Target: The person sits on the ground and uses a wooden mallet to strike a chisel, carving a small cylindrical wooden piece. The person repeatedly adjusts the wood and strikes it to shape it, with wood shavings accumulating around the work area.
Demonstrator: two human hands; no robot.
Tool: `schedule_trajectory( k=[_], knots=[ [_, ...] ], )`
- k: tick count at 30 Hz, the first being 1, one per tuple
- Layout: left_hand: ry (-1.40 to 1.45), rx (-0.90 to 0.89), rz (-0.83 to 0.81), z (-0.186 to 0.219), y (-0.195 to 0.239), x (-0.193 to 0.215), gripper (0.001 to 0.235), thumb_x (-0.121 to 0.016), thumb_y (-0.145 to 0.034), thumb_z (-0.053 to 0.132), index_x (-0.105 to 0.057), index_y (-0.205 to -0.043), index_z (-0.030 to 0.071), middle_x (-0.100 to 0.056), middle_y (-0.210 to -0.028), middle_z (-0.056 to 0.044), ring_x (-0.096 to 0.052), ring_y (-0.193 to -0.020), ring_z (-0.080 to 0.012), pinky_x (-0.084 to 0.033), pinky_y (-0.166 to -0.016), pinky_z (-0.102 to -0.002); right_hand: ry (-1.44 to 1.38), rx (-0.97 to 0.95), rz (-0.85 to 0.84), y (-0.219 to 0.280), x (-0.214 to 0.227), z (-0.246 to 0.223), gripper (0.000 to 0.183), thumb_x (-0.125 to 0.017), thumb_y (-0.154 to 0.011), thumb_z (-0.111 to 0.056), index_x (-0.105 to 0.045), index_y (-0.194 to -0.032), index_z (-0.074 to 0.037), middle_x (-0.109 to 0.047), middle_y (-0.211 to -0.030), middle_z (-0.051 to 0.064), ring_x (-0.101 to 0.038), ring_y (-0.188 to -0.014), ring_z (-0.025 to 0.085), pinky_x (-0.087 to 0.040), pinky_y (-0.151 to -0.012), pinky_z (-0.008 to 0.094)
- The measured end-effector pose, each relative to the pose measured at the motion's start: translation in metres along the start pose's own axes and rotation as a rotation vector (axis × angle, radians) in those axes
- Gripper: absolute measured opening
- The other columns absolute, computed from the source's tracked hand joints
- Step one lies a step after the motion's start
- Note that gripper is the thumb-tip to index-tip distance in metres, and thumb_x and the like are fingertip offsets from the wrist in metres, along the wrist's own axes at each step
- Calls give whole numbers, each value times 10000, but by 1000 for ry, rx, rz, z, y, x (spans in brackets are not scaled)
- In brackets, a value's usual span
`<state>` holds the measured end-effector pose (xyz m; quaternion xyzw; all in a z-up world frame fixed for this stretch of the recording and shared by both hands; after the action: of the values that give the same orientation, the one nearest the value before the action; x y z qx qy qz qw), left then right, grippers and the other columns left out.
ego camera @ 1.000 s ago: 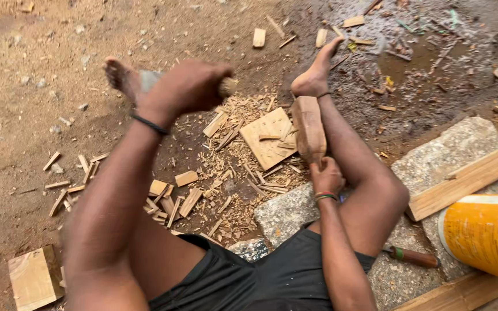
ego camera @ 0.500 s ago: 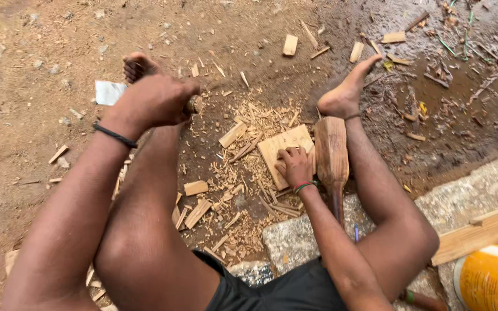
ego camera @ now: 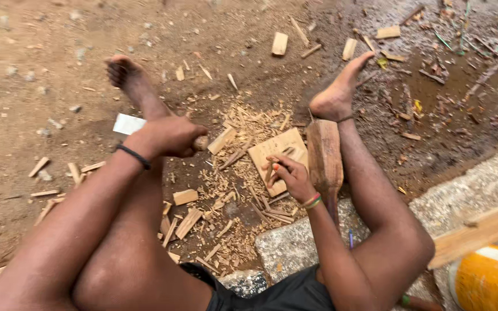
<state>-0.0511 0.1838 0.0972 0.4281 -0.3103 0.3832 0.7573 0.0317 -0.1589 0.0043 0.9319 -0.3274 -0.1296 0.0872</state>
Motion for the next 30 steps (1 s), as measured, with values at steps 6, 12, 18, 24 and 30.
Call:
schedule_trajectory(
  k=[6,12,18,24,30],
  knots=[
    [-1,-10,77,-8,9,-23,291,-739,-784,117,-620,-1030,15,-722,-733,-146,-730,-692,-327,-596,-622,-463,-34,-54,-119,11,-29,-24,469,-560,-1056,-236,-547,-1389,93,-721,-1153,204,-714,-672,182,-623,-619,319],
    [36,-89,92,-25,13,-49,318,-779,-761,156,-624,-998,12,-720,-687,-139,-732,-677,-309,-603,-572,-451,-7,-32,-158,14,-30,-15,483,-545,-1057,-262,-529,-1379,98,-721,-1212,229,-750,-665,199,-633,-624,321],
    [-6,-209,-41,-43,-11,-70,196,-757,-829,162,-647,-950,54,-684,-643,-128,-725,-648,-292,-605,-572,-433,-383,-21,1,12,-20,21,353,-682,-1029,-220,-578,-1228,52,-735,-1001,227,-677,-571,160,-580,-527,300],
    [42,-34,-6,-23,15,-56,169,-701,-883,126,-600,-977,28,-695,-701,-68,-736,-665,-236,-632,-524,-377,-578,-15,0,7,-22,38,299,-725,-1001,-230,-568,-1123,-5,-743,-961,207,-695,-586,192,-628,-575,374],
    [6,-25,-11,-15,16,-48,200,-740,-845,143,-618,-958,32,-696,-674,-78,-735,-676,-246,-618,-562,-400,-560,-96,-52,9,-33,29,331,-639,-1030,-241,-565,-1225,17,-733,-1048,236,-720,-610,202,-653,-655,437]
  ],
)
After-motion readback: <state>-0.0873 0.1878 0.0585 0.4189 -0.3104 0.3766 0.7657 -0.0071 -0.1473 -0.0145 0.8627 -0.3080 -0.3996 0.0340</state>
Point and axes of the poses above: each hand's wrist, its own y-axis away from the middle knuckle, its own x-axis out of the back of the hand, z = x × y, the point moved 3 cm from there along -y, towards the middle knuckle
